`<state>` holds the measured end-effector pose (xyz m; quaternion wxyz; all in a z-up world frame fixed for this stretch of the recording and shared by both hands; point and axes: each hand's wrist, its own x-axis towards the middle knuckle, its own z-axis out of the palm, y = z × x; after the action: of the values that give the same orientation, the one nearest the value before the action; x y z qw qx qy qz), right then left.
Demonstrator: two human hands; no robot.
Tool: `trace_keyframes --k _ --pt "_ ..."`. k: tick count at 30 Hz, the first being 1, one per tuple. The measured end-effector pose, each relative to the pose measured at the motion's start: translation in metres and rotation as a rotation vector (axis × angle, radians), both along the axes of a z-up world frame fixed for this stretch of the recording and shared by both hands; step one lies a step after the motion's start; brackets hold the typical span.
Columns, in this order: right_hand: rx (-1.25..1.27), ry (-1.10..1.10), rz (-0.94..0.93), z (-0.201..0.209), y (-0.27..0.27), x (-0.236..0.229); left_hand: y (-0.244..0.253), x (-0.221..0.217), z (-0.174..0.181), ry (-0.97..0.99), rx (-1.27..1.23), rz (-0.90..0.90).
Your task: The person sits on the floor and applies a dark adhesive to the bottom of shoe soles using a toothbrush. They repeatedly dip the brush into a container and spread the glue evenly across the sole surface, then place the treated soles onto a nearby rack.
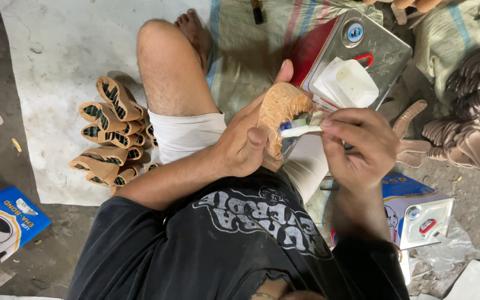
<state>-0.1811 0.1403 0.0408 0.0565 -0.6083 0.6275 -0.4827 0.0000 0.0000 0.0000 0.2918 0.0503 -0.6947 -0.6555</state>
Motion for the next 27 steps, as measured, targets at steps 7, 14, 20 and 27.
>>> trace_keyframes --k 7,14,20,27 --pt "0.007 0.021 -0.028 -0.001 0.0 -0.004 0.002 -0.001 -0.003 0.03 0.023 -0.039" --pt "0.024 0.148 0.117 0.006 -0.005 -0.01 0.004 0.001 -0.01 0.005 0.046 0.021" --pt "0.028 0.014 0.034 0.023 -0.005 -0.007 0.001 0.0 -0.001 0.064 0.237 -0.082" --pt "0.198 0.023 0.279 0.022 -0.01 -0.033 -0.016 -0.01 -0.012 0.12 0.445 -0.141"
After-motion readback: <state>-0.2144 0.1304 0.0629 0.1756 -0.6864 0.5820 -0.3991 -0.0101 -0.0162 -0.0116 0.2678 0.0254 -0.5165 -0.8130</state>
